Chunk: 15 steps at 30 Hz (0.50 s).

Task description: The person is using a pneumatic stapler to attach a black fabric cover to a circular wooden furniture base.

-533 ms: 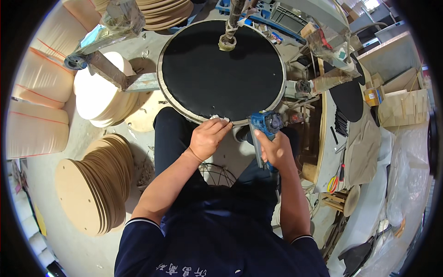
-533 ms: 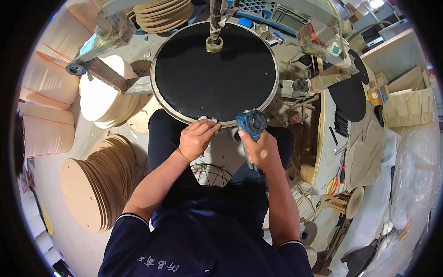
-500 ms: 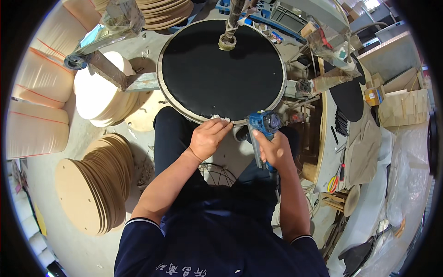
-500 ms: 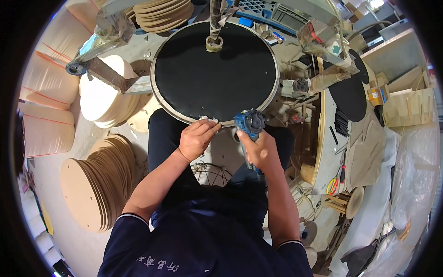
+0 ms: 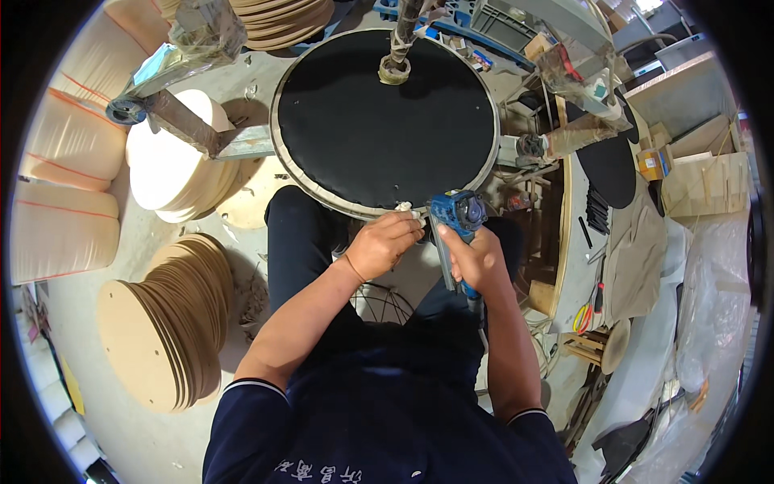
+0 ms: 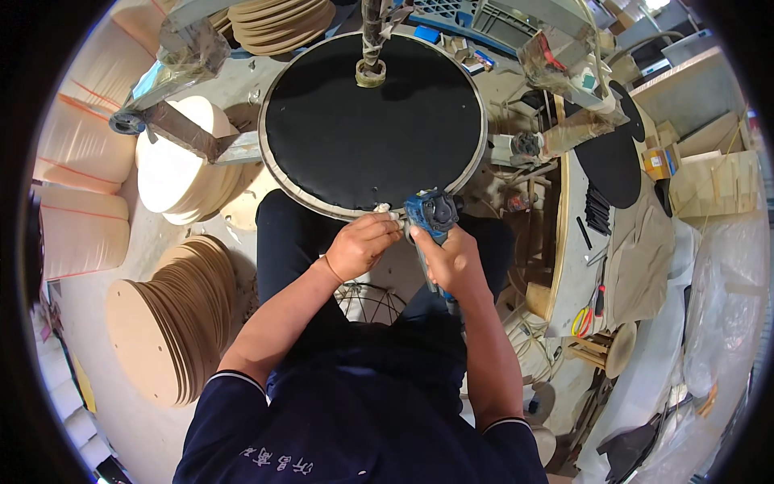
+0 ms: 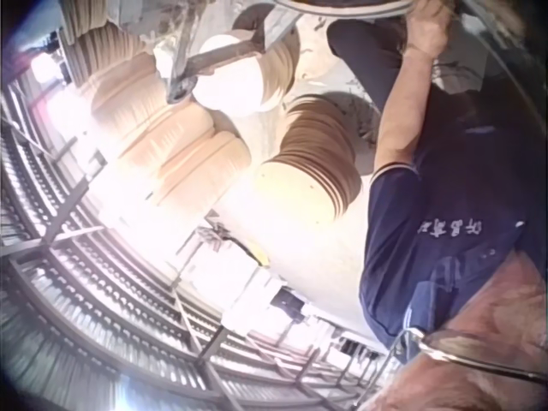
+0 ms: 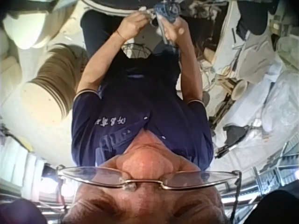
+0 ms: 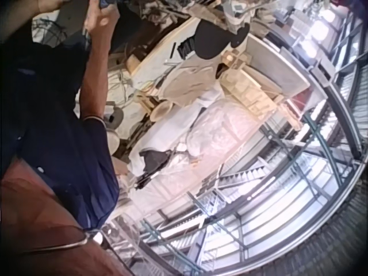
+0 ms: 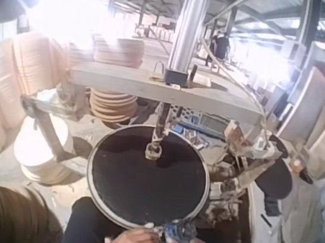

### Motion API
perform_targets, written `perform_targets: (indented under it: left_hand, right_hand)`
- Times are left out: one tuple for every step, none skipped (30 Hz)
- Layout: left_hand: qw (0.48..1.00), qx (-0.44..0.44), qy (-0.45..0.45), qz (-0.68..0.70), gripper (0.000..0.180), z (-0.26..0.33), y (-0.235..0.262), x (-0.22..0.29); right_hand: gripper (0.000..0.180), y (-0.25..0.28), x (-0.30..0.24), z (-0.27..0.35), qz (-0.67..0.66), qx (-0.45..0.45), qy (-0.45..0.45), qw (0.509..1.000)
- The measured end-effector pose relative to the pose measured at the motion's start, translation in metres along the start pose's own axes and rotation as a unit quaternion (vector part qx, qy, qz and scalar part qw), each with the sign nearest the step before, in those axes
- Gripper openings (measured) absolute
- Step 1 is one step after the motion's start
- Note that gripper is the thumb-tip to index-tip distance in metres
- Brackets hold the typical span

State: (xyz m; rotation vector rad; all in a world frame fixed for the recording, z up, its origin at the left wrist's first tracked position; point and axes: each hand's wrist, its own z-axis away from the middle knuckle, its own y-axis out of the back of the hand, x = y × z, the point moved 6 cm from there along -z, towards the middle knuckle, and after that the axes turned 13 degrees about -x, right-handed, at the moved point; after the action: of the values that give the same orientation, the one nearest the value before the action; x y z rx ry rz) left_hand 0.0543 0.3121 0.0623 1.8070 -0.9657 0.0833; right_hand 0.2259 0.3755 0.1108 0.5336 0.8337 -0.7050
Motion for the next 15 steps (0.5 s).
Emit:
perform_targets:
  left_hand:
    - [1.0, 0.0, -0.001, 0.0, 0.031, -0.002, -0.001, 0.001]
    - [1.0, -0.013, 0.006, 0.025, 0.031, -0.004, -0.003, 0.001]
    - [0.998, -0.025, 0.012, 0.049, 0.032, -0.006, -0.004, 0.0]
    - [0.998, -0.025, 0.012, 0.049, 0.032, -0.006, -0.002, 0.001]
    - [0.996, -0.027, 0.009, 0.08, 0.032, -0.009, -0.002, 0.0]
    - [0.993, -0.031, 0.005, 0.11, 0.032, -0.012, -0.001, 0.0]
    - [0.995, -0.031, -0.004, 0.099, 0.031, -0.009, 0.004, 0.001]
    - [0.996, -0.01, 0.015, 0.083, 0.03, -0.002, 0.011, -0.003]
    - [0.997, 0.01, 0.03, 0.069, 0.03, 0.005, 0.019, -0.006]
    - [0.998, 0.02, 0.049, 0.039, 0.035, 0.011, 0.028, -0.012]
    - [0.996, 0.022, 0.081, 0.011, 0.037, 0.013, 0.04, -0.014]
    - [0.993, 0.025, 0.114, -0.021, 0.04, 0.015, 0.054, -0.017]
    - [0.988, 0.044, 0.141, -0.04, 0.038, 0.022, 0.061, -0.023]
    - [0.983, 0.058, 0.159, -0.071, 0.034, 0.026, 0.066, -0.03]
    - [0.977, 0.057, 0.185, -0.093, 0.034, 0.026, 0.071, -0.032]
  right_hand:
    - [0.036, 0.001, 0.001, 0.0, 0.0, 0.001, 0.0, 1.0]
    - [0.036, 0.004, -0.002, 0.0, 0.026, 0.007, 0.015, 1.0]
    - [0.037, 0.007, -0.004, 0.001, 0.053, 0.013, 0.03, 0.998]
    - [0.037, 0.008, -0.006, 0.002, 0.054, 0.013, 0.031, 0.998]
    - [0.038, 0.013, -0.005, 0.003, 0.046, 0.019, 0.014, 0.999]
    - [0.038, 0.018, -0.005, 0.004, 0.038, 0.026, -0.003, 0.999]
    - [0.04, 0.025, -0.005, 0.009, 0.04, 0.04, 0.0, 0.998]
    - [0.043, 0.032, -0.002, 0.017, 0.042, 0.05, 0.002, 0.998]
    - [0.05, 0.042, -0.002, 0.028, 0.075, 0.083, -0.012, 0.994]
    - [0.052, 0.055, 0.007, 0.035, 0.021, 0.101, -0.015, 0.995]
    - [0.054, 0.069, 0.018, 0.044, -0.036, 0.124, -0.017, 0.992]
    - [0.042, 0.08, 0.016, 0.056, -0.041, 0.148, -0.006, 0.988]
    - [0.042, 0.091, 0.019, 0.067, -0.048, 0.168, 0.011, 0.985]
    - [0.042, 0.101, 0.023, 0.076, -0.056, 0.186, 0.03, 0.98]
    - [0.042, 0.113, 0.028, 0.086, -0.054, 0.223, 0.032, 0.973]
